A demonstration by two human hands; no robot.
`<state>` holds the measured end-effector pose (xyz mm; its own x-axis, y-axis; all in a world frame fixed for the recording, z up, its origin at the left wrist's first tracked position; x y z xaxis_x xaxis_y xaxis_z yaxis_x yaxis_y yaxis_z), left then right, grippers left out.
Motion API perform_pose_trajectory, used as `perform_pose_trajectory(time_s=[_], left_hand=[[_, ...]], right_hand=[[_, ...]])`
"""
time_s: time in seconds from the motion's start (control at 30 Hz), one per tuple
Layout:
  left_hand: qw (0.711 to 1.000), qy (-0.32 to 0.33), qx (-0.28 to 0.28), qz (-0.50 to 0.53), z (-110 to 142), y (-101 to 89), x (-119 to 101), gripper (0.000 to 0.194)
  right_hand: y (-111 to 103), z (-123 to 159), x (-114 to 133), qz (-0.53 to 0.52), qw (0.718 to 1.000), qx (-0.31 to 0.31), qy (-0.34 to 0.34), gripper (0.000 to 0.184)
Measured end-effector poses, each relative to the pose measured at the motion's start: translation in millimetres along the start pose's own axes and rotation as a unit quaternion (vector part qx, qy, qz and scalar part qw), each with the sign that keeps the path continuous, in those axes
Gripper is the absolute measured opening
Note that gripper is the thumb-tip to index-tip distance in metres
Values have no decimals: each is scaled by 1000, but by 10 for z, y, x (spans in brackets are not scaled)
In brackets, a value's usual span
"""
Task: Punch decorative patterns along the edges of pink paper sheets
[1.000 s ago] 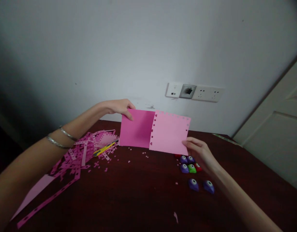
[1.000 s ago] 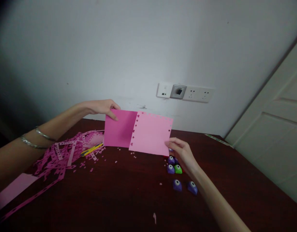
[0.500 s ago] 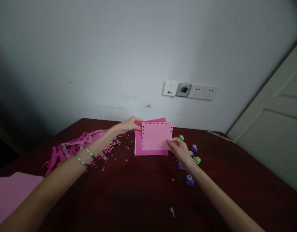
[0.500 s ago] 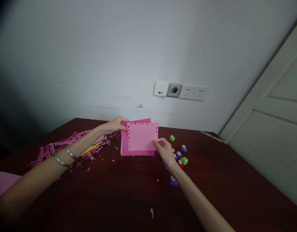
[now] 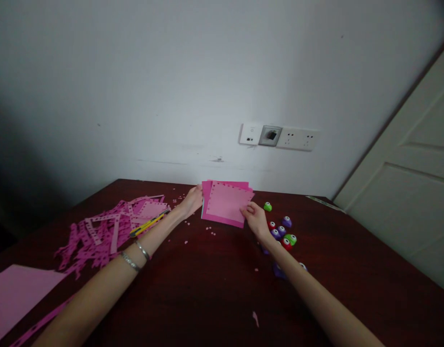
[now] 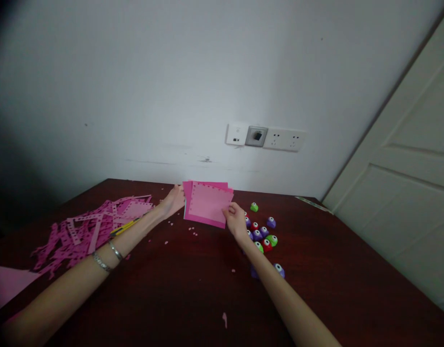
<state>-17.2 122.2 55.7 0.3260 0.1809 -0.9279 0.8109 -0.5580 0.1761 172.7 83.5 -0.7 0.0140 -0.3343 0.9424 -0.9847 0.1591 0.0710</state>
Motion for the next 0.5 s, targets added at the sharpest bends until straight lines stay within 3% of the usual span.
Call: perform_pose_trajectory(time_s=[0.07, 0.23, 0.5], left_hand=[[999, 6, -2, -32, 17, 0, 82, 62], [984, 2, -123, -130, 43, -184, 313, 44], [979, 21, -140, -149, 166, -84, 323, 38]], right_hand=[[-8, -4, -13, 6, 1000, 0, -6, 23], [22, 22, -35, 29, 999, 29, -16, 25], [38, 67, -27, 52, 997, 61, -12, 43]])
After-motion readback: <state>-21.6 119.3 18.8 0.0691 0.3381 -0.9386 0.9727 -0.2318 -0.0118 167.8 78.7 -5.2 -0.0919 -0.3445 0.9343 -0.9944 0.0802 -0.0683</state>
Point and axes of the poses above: each hand's wrist, its own z-axis away from the middle knuckle, its own y-axis out of the palm, x = y × z, the point moved 9 cm from there along -z, towards the middle knuckle, and after that the axes turned 4 degrees about -z, right-handed, at the moved point
